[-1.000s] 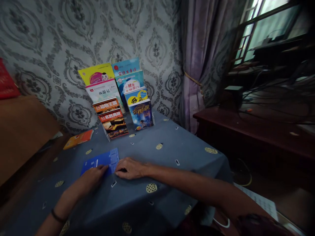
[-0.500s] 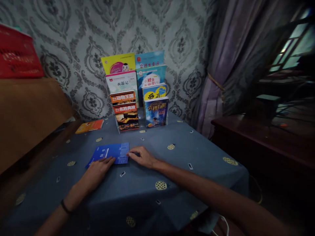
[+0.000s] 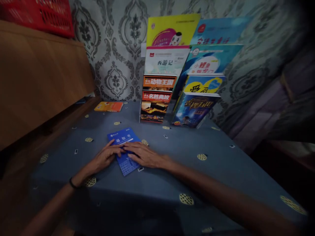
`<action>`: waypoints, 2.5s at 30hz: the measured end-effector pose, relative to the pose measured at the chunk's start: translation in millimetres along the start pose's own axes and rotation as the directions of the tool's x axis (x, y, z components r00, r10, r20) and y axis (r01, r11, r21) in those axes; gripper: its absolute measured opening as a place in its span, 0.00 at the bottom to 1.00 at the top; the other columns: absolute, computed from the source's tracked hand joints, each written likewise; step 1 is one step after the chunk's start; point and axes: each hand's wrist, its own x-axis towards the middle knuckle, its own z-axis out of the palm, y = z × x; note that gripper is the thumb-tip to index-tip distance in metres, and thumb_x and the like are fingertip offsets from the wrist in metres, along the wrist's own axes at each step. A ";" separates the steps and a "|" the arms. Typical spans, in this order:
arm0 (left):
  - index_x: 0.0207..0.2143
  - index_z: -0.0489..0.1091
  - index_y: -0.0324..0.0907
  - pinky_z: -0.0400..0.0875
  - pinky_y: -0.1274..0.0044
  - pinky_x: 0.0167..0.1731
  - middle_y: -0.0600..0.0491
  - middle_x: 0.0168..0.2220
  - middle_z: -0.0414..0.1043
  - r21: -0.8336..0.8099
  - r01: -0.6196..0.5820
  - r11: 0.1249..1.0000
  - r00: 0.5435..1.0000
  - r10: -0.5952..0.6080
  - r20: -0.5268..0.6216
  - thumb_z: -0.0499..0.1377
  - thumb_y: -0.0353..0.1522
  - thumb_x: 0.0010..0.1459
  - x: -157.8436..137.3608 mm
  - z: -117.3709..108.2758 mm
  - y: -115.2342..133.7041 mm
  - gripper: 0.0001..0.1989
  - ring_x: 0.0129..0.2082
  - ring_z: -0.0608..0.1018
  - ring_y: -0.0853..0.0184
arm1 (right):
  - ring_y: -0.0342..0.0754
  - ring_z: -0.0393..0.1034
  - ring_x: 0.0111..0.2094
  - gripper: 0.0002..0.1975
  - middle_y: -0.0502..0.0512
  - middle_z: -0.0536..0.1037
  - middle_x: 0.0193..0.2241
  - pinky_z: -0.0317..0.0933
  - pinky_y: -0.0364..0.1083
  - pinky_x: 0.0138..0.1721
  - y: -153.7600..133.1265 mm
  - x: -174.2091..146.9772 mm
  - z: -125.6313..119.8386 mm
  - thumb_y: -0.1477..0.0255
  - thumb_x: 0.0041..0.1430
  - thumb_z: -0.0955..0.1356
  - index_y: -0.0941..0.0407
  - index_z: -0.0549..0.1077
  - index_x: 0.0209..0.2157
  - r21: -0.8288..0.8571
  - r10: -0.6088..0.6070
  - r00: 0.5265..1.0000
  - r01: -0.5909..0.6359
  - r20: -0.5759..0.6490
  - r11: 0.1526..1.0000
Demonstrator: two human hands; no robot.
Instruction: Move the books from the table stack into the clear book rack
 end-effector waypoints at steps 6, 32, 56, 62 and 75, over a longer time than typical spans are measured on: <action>0.36 0.70 0.45 0.51 0.62 0.69 0.55 0.41 0.81 -0.077 0.040 0.996 0.999 -0.039 0.020 0.49 0.24 0.63 -3.6 -2.3 -4.4 0.12 0.47 0.80 0.67 | 0.49 0.49 0.71 0.25 0.63 0.60 0.68 0.41 0.56 0.71 19.6 68.2 12.7 0.65 0.74 0.57 0.60 0.59 0.67 -0.060 0.037 0.990 -0.029 0.139 0.998; 0.54 0.69 0.47 0.68 0.61 0.60 0.44 0.61 0.69 -0.578 0.469 0.668 0.664 -0.698 -0.267 0.64 0.48 0.52 5.2 4.2 10.8 0.28 0.62 0.70 0.50 | 0.59 0.49 0.71 0.28 0.68 0.61 0.68 0.47 0.61 0.69 47.3 36.7 -6.8 0.63 0.71 0.61 0.63 0.62 0.66 -0.219 0.288 0.956 -0.293 -0.056 0.931; 0.60 0.60 0.44 0.79 0.69 0.40 0.48 0.44 0.78 -0.750 0.519 0.410 0.500 -0.857 -0.122 0.71 0.49 0.41 61.2 -1.1 34.6 0.46 0.41 0.82 0.55 | 0.61 0.62 0.58 0.23 0.68 0.71 0.57 0.56 0.62 0.60 121.7 -0.1 -77.6 0.75 0.66 0.62 0.61 0.66 0.62 -0.405 0.200 0.836 -0.439 -0.511 0.802; 0.58 0.60 0.43 0.79 0.70 0.39 0.47 0.45 0.78 -0.759 0.523 0.389 0.494 -0.863 -0.102 0.71 0.52 0.38 64.0 -1.8 39.2 0.48 0.42 0.82 0.55 | 0.59 0.67 0.48 0.21 0.66 0.75 0.47 0.59 0.56 0.50 122.8 4.4 -89.0 0.74 0.68 0.61 0.62 0.67 0.60 -0.456 0.271 0.844 -0.489 -0.463 0.744; 0.51 0.65 0.43 0.78 0.70 0.40 0.48 0.41 0.80 -0.801 0.465 0.377 0.506 -0.856 -0.109 0.73 0.48 0.39 63.7 0.1 38.6 0.39 0.40 0.83 0.56 | 0.58 0.71 0.45 0.17 0.64 0.79 0.43 0.59 0.53 0.46 135.8 3.3 -90.6 0.74 0.66 0.62 0.60 0.73 0.53 -0.423 0.251 0.835 -0.480 -0.490 0.768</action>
